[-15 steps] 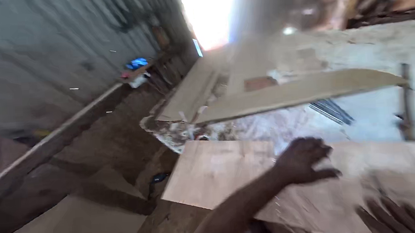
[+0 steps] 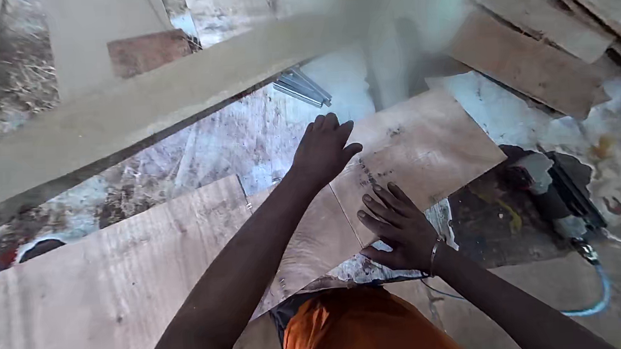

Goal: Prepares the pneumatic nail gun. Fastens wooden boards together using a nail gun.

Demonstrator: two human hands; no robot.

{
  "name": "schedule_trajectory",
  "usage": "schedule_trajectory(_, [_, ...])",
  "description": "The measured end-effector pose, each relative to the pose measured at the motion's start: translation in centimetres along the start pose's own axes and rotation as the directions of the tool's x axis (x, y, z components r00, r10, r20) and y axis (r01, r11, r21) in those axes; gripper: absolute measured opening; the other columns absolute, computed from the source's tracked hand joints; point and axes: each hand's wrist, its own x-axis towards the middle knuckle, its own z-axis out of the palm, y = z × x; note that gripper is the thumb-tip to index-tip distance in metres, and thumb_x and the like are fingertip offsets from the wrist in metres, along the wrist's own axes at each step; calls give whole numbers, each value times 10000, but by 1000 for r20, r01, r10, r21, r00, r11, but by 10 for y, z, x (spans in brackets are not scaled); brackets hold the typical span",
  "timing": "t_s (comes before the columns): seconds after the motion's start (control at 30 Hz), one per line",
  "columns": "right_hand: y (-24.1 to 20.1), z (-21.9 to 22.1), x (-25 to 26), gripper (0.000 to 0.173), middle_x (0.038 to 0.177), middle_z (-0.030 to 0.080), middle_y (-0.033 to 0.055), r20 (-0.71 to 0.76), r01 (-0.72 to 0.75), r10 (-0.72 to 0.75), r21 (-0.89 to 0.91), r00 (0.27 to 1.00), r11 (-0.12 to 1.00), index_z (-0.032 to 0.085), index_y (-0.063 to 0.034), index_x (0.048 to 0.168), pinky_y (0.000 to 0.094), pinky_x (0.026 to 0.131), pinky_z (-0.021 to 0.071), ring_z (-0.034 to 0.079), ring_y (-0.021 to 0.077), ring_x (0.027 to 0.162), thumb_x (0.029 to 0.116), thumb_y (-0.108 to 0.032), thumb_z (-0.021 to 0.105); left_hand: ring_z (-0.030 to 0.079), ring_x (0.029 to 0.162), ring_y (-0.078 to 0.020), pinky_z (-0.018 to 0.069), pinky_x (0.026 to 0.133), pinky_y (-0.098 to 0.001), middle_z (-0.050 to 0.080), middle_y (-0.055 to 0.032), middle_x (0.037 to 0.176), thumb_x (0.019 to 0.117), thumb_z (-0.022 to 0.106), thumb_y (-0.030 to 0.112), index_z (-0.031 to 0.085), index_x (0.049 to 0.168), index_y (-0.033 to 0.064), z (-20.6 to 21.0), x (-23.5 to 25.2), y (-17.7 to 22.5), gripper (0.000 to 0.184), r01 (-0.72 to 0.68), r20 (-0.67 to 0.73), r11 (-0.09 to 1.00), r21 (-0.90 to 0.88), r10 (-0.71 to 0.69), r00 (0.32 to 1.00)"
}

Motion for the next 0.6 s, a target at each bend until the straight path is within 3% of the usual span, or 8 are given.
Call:
schedule_trajectory(0.13, [-4,-2,1,582,1517,552,79,15,0,0,9,1000,1000,684,-212,1349,593,1248,253,368,331,1504,940,-620,615,598,1130,-348,501,963,-511,635,-154,1156,1016,575,469,675,1273,83,0,3,8,475,68,0,997,46,-68,998])
schedule_trajectory(0.2, [-6,-2,0,584,1524,542,96,34,-11,11,11,999,1000,667,-192,1371,587,1256,237,359,333,1509,971,-606,574,577,1161,-362,464,982,-527,615,-168,1198,991,534,586,638,1271,77,6,1,16,590,72,-11,990,118,-71,997])
schedule_trajectory(0.27, [-9,-3,0,588,1529,532,113,65,-13,13,1,998,1000,648,-168,1390,583,1258,230,366,335,1505,998,-591,533,490,1372,-368,365,1148,-579,546,-179,1450,943,483,722,600,1399,131,15,-8,29,756,-28,0,993,116,28,1000])
schedule_trajectory(0.33, [-14,-3,0,554,1504,557,120,65,-1,2,-28,998,1000,651,-145,1378,569,1246,261,409,329,1481,1020,-544,511,303,1542,-277,200,1270,-537,403,-81,1630,1020,419,625,557,1483,264,21,-15,36,603,-248,66,969,6,247,967])
schedule_trajectory(0.4, [-21,-4,-4,454,1432,623,109,14,9,-8,-59,1000,998,694,-138,1311,543,1221,332,487,312,1428,1022,-458,552,302,1548,-221,187,1291,-473,430,-22,1621,1073,369,531,581,1469,283,26,-18,35,513,-393,143,917,-74,400,905])
schedule_trajectory(0.5, [-39,1,-13,314,1342,688,72,-86,-42,36,-71,996,997,750,-129,1203,465,1188,414,565,254,1361,1004,-343,638,334,1533,-227,196,1286,-472,464,-37,1596,1033,444,577,601,1450,244,25,-18,35,556,-407,204,908,-103,420,884])
schedule_trajectory(0.6, [-40,-14,-15,276,1364,676,49,22,-74,73,21,997,997,742,-141,1224,424,1191,419,548,229,1381,989,-196,606,327,1536,-242,188,1283,-495,455,-49,1602,992,487,641,598,1453,242,22,-17,35,619,-390,240,915,-100,403,883])
